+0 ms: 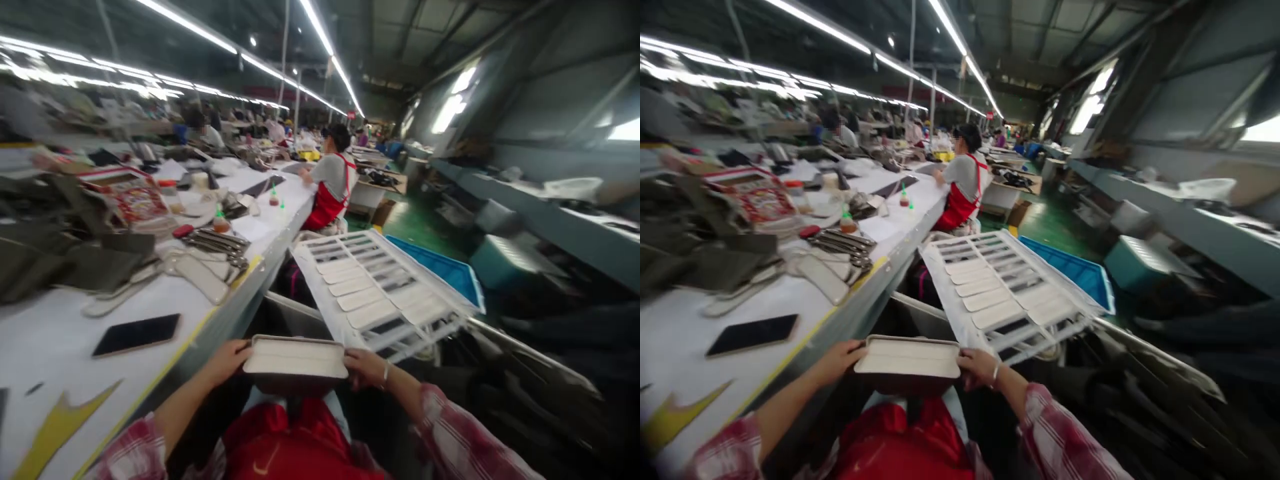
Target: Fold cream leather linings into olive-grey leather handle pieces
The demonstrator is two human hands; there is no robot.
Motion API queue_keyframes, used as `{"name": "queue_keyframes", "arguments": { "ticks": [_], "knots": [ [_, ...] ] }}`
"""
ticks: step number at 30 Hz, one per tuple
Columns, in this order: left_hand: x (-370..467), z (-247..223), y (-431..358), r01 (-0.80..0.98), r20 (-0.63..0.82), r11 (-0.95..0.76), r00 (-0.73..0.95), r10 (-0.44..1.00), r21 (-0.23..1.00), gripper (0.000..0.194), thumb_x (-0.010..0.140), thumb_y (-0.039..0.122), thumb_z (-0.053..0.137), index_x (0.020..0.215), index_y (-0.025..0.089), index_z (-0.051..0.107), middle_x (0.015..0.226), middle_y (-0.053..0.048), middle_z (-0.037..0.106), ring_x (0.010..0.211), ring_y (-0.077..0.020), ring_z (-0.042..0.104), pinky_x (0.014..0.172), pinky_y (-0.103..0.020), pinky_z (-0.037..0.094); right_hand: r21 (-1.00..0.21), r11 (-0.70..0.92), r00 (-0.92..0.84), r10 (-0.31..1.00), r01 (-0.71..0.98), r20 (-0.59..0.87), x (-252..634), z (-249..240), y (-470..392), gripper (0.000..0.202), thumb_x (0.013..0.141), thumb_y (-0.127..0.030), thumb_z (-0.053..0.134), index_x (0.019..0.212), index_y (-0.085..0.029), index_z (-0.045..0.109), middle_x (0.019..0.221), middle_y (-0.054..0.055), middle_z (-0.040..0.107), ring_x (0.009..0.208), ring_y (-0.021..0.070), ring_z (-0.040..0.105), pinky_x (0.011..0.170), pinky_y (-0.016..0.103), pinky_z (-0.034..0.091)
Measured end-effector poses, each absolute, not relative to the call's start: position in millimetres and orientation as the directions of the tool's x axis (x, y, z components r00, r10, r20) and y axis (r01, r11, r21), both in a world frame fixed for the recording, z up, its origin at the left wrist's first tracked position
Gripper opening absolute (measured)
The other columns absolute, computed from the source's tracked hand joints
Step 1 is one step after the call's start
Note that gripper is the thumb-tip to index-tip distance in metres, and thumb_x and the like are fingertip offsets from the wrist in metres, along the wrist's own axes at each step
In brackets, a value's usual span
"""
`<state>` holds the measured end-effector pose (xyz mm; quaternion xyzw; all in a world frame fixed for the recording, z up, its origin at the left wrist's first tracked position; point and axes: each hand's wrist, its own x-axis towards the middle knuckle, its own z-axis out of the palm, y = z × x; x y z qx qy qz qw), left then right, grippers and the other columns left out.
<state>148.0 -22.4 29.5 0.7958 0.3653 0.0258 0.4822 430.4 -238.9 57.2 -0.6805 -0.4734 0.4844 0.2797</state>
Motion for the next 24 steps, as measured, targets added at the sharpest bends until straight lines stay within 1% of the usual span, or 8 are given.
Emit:
{"name": "queue_keyframes", "arguments": {
  "ticks": [3,7,9,11,15,19,21,24],
  "knots": [
    [154,18,-10,0.555,-0.279,-0.342,0.75,0.599,0.758,0.047,0.077,0.052,0.045,0.098,0.015,0.066,0.1,-0.009,0.066,0.095,-0.0272,0.057,0.086,-0.036,0.041,-0.833,-0.486,0.151,0.874,0.262,-0.462,447,55,-255,0.029,0.088,-0.035,0.049,0.109,-0.015,0.054,0.106,0.006,0.056,0.087,0.0159,0.057,0.076,0.034,0.05],
    [153,5,0,0.59,-0.316,-0.37,0.75,0.582,0.718,0.044,0.079,0.052,0.045,0.103,0.022,0.064,0.102,-0.001,0.066,0.099,-0.0257,0.056,0.089,-0.034,0.042,-0.829,-0.537,0.163,0.842,0.156,-0.514,459,35,-253,0.027,0.088,-0.034,0.049,0.106,-0.016,0.055,0.105,0.005,0.057,0.087,0.0166,0.057,0.074,0.033,0.051],
    [152,-1,2,0.596,-0.346,-0.341,0.747,0.568,0.727,0.039,0.081,0.053,0.043,0.107,0.029,0.061,0.105,0.006,0.065,0.102,-0.0236,0.055,0.092,-0.034,0.041,-0.825,-0.554,0.151,0.83,0.113,-0.536,461,22,-241,0.025,0.089,-0.034,0.049,0.103,-0.015,0.056,0.098,0.005,0.059,0.08,0.0144,0.058,0.068,0.03,0.051],
    [152,-5,4,0.602,-0.353,-0.296,0.726,0.591,0.742,0.037,0.081,0.054,0.042,0.11,0.035,0.058,0.11,0.01,0.063,0.106,-0.0231,0.054,0.095,-0.034,0.04,-0.819,-0.569,0.137,0.819,0.074,-0.557,462,12,-229,0.026,0.088,-0.036,0.05,0.098,-0.013,0.057,0.085,0.003,0.061,0.068,0.0109,0.058,0.06,0.026,0.051],
    [154,-8,7,0.592,-0.35,-0.23,0.698,0.625,0.772,0.039,0.078,0.053,0.045,0.109,0.035,0.06,0.11,0.007,0.063,0.107,-0.0262,0.054,0.095,-0.035,0.041,-0.819,-0.574,0.11,0.814,0.0,-0.571,463,2,-220,0.035,0.08,-0.046,0.056,0.093,-0.013,0.058,0.06,-0.002,0.059,0.046,0.0079,0.054,0.046,0.019,0.044],
    [153,-5,12,0.591,-0.386,-0.258,0.739,0.553,0.764,0.034,0.081,0.047,0.045,0.111,0.036,0.058,0.106,0.012,0.064,0.108,-0.0232,0.053,0.097,-0.034,0.039,-0.815,-0.573,0.047,0.814,-0.089,-0.578,467,-4,-227,0.046,0.074,-0.051,0.059,0.102,-0.015,0.057,0.054,-0.003,0.057,0.043,0.009,0.053,0.041,0.019,0.042],
    [154,2,16,0.599,-0.388,-0.324,0.758,0.524,0.732,0.034,0.08,0.044,0.047,0.111,0.035,0.058,0.103,0.012,0.065,0.104,-0.0219,0.055,0.093,-0.032,0.041,-0.814,-0.58,0.051,0.813,-0.017,-0.58,470,-6,-230,0.05,0.071,-0.049,0.061,0.108,-0.016,0.056,0.056,-0.003,0.056,0.046,0.0101,0.054,0.042,0.02,0.042],
    [166,22,17,0.603,-0.324,-0.448,0.767,0.554,0.66,0.043,0.077,0.043,0.052,0.117,0.029,0.055,0.111,0.006,0.062,0.1,-0.0217,0.057,0.082,-0.026,0.046,-0.819,-0.516,0.181,0.856,0.25,-0.484,472,-5,-230,0.061,0.064,-0.044,0.069,0.116,-0.017,0.054,0.073,0.001,0.06,0.058,0.0119,0.057,0.053,0.025,0.048]
  ]
}}
